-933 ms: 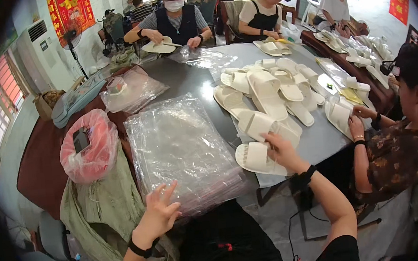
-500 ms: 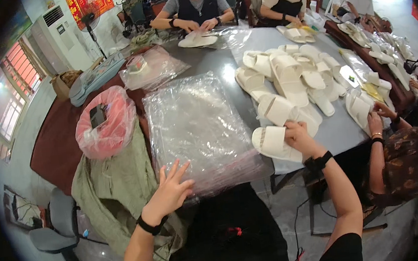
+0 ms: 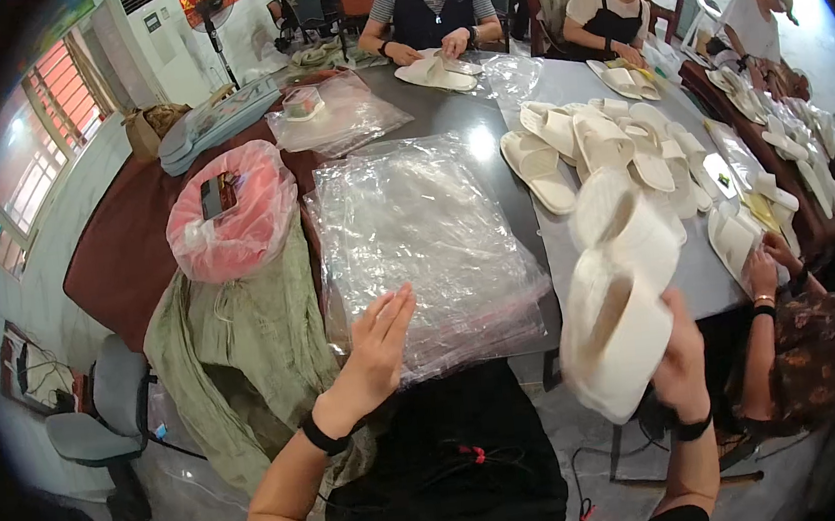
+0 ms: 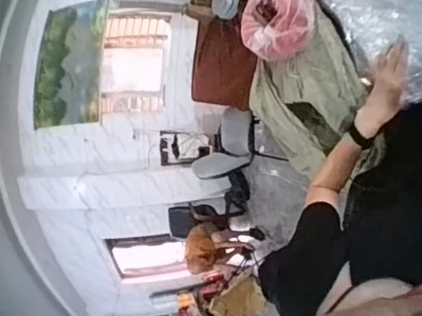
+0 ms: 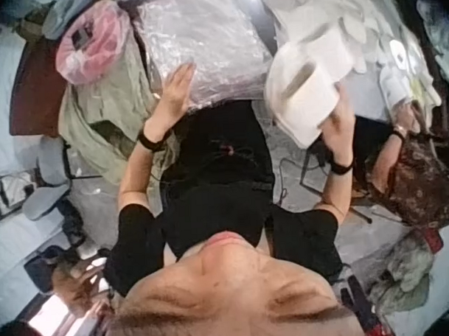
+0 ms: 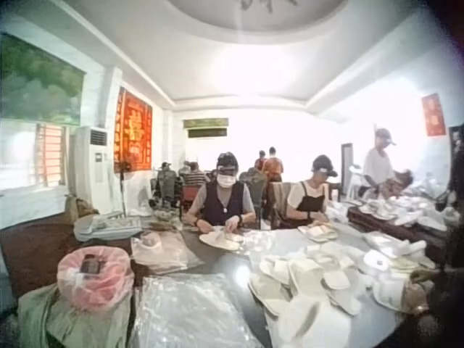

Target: Picking up pairs of slippers and placing them into a large collection bag.

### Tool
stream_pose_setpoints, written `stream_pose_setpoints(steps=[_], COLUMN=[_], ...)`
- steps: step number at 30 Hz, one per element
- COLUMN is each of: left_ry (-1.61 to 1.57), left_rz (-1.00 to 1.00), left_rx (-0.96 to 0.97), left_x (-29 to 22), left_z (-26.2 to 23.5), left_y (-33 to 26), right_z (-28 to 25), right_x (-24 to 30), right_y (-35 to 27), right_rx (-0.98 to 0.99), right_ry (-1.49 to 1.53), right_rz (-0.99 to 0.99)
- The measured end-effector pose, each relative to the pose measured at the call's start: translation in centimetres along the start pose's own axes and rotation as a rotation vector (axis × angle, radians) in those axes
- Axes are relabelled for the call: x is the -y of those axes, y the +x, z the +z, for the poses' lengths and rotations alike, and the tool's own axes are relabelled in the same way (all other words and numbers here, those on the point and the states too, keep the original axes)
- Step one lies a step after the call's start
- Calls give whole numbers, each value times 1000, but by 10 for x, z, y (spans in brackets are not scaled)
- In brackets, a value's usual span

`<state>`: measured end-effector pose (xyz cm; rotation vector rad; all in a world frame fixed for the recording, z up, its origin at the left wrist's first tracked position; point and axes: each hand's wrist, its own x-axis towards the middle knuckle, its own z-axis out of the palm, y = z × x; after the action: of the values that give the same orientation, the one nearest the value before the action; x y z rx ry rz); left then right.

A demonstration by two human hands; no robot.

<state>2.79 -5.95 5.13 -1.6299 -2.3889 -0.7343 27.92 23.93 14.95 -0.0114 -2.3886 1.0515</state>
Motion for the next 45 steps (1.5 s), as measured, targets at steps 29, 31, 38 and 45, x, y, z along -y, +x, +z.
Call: stream_pose_setpoints(steps=[29, 31, 38, 45], left_ry=[-84, -108, -130, -53], left_rz=[42, 64, 225, 206], left_rx=[-43, -43, 61, 6], left_x=[-28, -27, -60, -39], left_z=[1, 4, -4, -14], left_y=[29, 33, 34, 16], right_z=[172, 172, 213, 190], right_x=[-22, -11, -89, -42], right_y=[50, 47, 63, 81], right_rx=[282, 352, 88, 29], right_ry=[-514, -483, 121, -271], right_rz=[-144, -119, -50, 26])
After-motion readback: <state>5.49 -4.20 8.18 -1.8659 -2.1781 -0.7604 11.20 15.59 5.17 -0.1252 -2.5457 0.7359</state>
